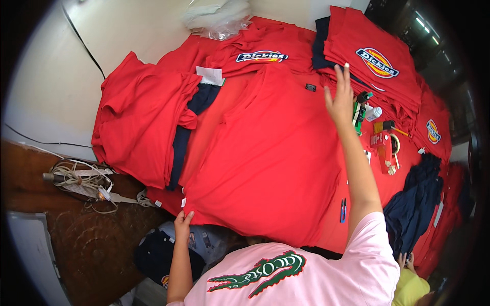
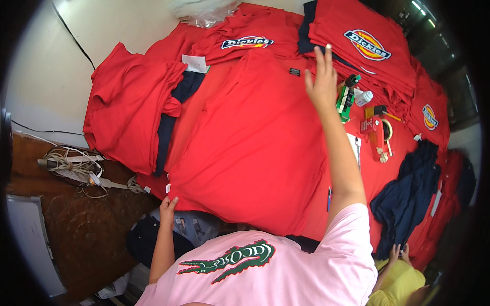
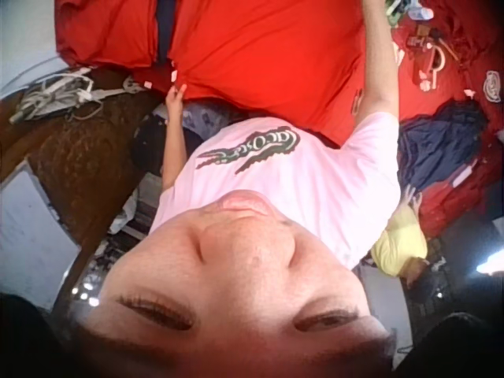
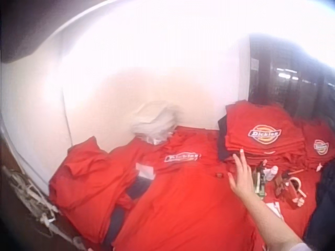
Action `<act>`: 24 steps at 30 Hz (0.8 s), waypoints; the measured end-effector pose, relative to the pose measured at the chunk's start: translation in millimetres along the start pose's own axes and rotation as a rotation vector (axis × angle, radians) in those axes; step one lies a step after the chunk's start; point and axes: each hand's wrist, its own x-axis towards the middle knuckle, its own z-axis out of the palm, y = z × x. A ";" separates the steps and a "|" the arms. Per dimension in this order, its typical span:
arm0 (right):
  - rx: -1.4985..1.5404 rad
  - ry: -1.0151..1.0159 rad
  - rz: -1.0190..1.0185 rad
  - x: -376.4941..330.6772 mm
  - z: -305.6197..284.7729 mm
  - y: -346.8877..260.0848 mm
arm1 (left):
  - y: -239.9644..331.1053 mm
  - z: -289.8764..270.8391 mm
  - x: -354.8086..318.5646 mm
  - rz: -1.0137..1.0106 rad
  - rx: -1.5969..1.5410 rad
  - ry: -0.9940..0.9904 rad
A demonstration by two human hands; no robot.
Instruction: The person picks up red t-shirts, trims loose threads with a blade, folds them, and stacks them into a bag.
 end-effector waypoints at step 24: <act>0.420 -0.810 -0.546 -102.1 73.4 -323.5 | 53.3 23.2 -23.8 0.584 0.721 0.346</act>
